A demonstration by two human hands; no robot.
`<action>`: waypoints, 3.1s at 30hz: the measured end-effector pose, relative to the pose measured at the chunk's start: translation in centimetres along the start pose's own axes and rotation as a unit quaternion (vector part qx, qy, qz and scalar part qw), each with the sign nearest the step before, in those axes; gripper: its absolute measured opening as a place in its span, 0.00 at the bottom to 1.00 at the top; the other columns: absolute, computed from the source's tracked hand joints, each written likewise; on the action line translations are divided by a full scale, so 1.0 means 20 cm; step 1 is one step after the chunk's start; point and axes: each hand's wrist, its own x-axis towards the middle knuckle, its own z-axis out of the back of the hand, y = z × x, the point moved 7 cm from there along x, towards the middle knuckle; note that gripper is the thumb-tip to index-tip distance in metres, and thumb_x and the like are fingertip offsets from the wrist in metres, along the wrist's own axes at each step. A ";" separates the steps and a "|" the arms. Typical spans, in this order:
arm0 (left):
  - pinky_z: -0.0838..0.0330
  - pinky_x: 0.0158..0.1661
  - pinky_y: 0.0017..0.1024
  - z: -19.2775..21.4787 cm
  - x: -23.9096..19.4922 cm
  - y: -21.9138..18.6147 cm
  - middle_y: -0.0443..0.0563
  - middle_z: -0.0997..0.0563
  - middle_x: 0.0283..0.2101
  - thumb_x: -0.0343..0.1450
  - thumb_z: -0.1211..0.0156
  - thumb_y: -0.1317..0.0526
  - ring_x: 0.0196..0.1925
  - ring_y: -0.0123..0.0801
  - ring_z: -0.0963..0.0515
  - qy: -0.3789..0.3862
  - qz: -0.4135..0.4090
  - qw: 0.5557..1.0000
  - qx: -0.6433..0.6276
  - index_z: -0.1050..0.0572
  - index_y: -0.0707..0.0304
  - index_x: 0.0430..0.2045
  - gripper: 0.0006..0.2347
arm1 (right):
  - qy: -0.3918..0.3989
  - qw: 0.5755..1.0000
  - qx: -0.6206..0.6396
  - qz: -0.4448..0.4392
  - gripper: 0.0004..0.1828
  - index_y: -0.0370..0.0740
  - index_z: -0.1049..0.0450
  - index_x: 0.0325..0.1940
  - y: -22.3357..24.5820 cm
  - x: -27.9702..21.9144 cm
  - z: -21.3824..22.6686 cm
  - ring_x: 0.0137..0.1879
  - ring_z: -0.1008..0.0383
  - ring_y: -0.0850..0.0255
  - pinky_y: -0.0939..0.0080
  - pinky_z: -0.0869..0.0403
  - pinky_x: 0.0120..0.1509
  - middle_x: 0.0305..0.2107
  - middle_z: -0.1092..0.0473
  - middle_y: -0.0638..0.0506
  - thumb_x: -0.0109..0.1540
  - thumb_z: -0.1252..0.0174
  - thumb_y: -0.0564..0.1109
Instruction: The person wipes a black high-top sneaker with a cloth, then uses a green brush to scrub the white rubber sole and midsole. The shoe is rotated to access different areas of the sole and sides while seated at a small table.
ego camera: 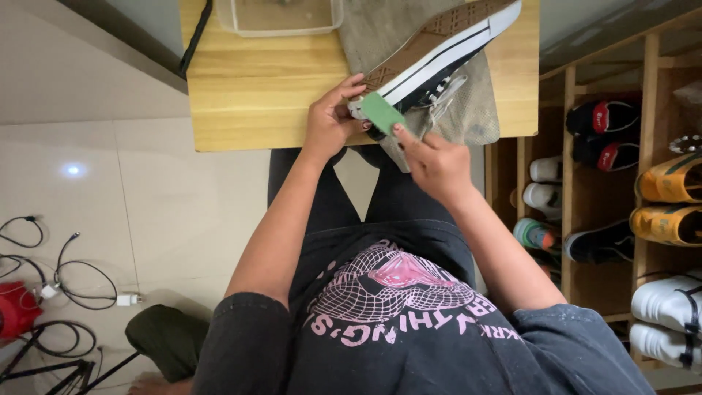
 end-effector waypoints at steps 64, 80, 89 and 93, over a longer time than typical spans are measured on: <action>0.15 0.46 0.31 -0.01 0.00 -0.01 0.55 0.27 0.65 0.59 0.21 0.78 0.54 0.48 0.19 0.002 0.012 1.000 -0.009 0.21 0.64 0.53 0.27 | 0.003 0.998 -0.058 -0.010 0.14 0.63 0.15 0.50 0.06 0.06 0.10 0.18 0.31 0.54 0.59 0.32 0.25 0.18 0.33 0.55 0.63 0.38 0.48; 0.15 0.49 0.30 -0.01 0.00 0.01 0.57 0.30 0.67 0.59 0.20 0.77 0.56 0.46 0.20 0.014 0.021 1.000 -0.015 0.23 0.67 0.54 0.28 | 0.042 0.964 0.193 -0.176 0.10 0.42 0.17 0.49 -0.23 0.02 0.00 0.42 0.21 0.39 0.44 0.25 0.47 0.35 0.21 0.38 0.65 0.39 0.38; 0.16 0.49 0.29 -0.02 0.00 0.00 0.56 0.30 0.67 0.58 0.20 0.78 0.57 0.46 0.20 0.010 0.021 1.000 -0.016 0.23 0.68 0.54 0.28 | -0.037 0.994 0.038 -0.095 0.12 0.45 0.16 0.53 -0.36 -0.10 -0.08 0.28 0.23 0.45 0.48 0.27 0.32 0.23 0.25 0.42 0.66 0.37 0.41; 0.16 0.50 0.28 -0.03 0.00 -0.01 0.57 0.30 0.67 0.58 0.20 0.78 0.58 0.45 0.21 0.010 0.017 1.000 -0.015 0.22 0.68 0.53 0.28 | -0.054 0.993 -0.063 -0.085 0.20 0.54 0.20 0.65 -0.48 -0.03 0.01 0.26 0.25 0.54 0.59 0.26 0.32 0.23 0.27 0.51 0.68 0.40 0.41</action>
